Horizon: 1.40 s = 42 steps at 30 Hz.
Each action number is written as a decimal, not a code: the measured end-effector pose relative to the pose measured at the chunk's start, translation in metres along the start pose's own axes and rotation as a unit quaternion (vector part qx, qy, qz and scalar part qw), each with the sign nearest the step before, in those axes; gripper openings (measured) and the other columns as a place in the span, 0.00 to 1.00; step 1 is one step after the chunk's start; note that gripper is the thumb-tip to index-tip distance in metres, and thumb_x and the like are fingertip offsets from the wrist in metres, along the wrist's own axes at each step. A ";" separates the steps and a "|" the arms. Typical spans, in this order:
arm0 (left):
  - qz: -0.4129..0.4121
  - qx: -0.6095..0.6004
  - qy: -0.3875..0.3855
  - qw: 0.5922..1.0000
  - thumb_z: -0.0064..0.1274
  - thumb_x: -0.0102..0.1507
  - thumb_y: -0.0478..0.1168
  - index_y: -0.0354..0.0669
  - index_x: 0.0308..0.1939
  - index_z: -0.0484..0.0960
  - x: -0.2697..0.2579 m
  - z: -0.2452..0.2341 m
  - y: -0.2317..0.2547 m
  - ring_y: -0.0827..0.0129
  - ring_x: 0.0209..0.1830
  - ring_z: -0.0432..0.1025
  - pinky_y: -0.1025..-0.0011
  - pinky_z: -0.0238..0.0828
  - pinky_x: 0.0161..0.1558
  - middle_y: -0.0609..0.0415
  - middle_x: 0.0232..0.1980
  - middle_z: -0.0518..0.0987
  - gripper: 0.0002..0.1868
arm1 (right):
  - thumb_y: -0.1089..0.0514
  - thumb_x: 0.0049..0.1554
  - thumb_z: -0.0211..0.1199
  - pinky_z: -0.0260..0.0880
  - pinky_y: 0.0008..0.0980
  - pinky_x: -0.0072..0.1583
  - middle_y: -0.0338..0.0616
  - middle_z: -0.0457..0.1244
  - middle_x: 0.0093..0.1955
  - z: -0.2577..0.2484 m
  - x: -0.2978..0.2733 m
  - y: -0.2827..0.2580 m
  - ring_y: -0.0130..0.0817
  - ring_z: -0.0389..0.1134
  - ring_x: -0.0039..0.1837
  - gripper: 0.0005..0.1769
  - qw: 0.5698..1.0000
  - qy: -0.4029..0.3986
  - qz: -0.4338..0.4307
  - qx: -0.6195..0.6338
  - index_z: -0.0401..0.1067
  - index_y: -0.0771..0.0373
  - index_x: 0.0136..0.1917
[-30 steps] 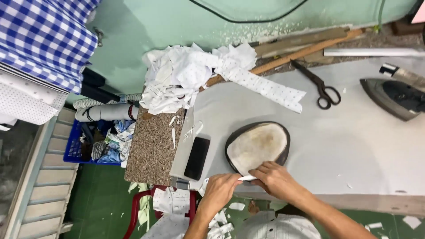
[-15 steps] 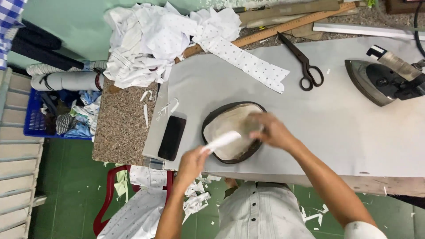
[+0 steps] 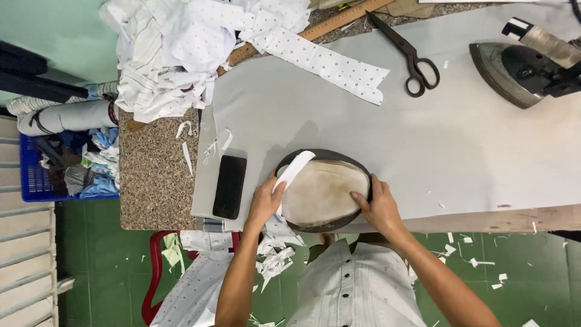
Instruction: The person irons a white fabric strip on a curved ironing board using a steam iron. They repeatedly position the fabric, press it with the iron, and use a black rectangular object to hold the fabric in place while ironing.
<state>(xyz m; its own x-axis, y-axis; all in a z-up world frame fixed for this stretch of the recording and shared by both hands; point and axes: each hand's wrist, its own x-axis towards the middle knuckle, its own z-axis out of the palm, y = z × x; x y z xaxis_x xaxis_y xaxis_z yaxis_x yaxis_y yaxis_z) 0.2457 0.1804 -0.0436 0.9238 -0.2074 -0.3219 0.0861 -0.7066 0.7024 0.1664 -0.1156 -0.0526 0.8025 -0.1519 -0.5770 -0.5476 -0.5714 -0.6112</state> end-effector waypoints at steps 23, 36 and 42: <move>0.389 0.201 0.087 0.895 0.48 0.65 0.28 0.40 0.51 0.80 -0.106 0.034 0.043 0.61 0.32 0.75 0.64 0.74 0.38 0.54 0.34 0.77 0.12 | 0.64 0.50 0.58 0.70 0.39 0.50 0.40 0.71 0.46 0.009 -0.070 -0.022 0.39 0.71 0.48 0.21 0.803 0.120 -0.556 -0.178 0.75 0.58 0.57; 0.402 0.035 0.170 0.899 0.46 0.62 0.19 0.31 0.43 0.83 -0.110 0.060 0.065 0.58 0.43 0.80 0.61 0.76 0.48 0.46 0.44 0.85 0.13 | 0.66 0.62 0.58 0.63 0.33 0.39 0.42 0.64 0.41 0.009 -0.076 -0.022 0.36 0.62 0.37 0.06 0.761 0.158 -0.602 -0.184 0.73 0.67 0.53; 0.382 0.077 0.188 0.901 0.45 0.70 0.33 0.40 0.50 0.82 -0.115 0.044 0.057 0.60 0.42 0.77 0.60 0.76 0.49 0.53 0.40 0.80 0.10 | 0.63 0.64 0.47 0.73 0.36 0.48 0.44 0.65 0.38 0.008 -0.049 -0.003 0.40 0.70 0.41 0.14 0.738 0.188 -0.628 -0.161 0.76 0.61 0.49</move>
<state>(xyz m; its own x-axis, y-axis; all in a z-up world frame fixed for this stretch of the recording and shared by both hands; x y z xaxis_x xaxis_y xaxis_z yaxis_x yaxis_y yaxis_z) 0.1279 0.1343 0.0060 0.7548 -0.4504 0.4769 -0.6555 -0.5456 0.5222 0.1272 -0.1005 -0.0268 0.6712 0.4819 0.5633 0.7200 -0.6048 -0.3404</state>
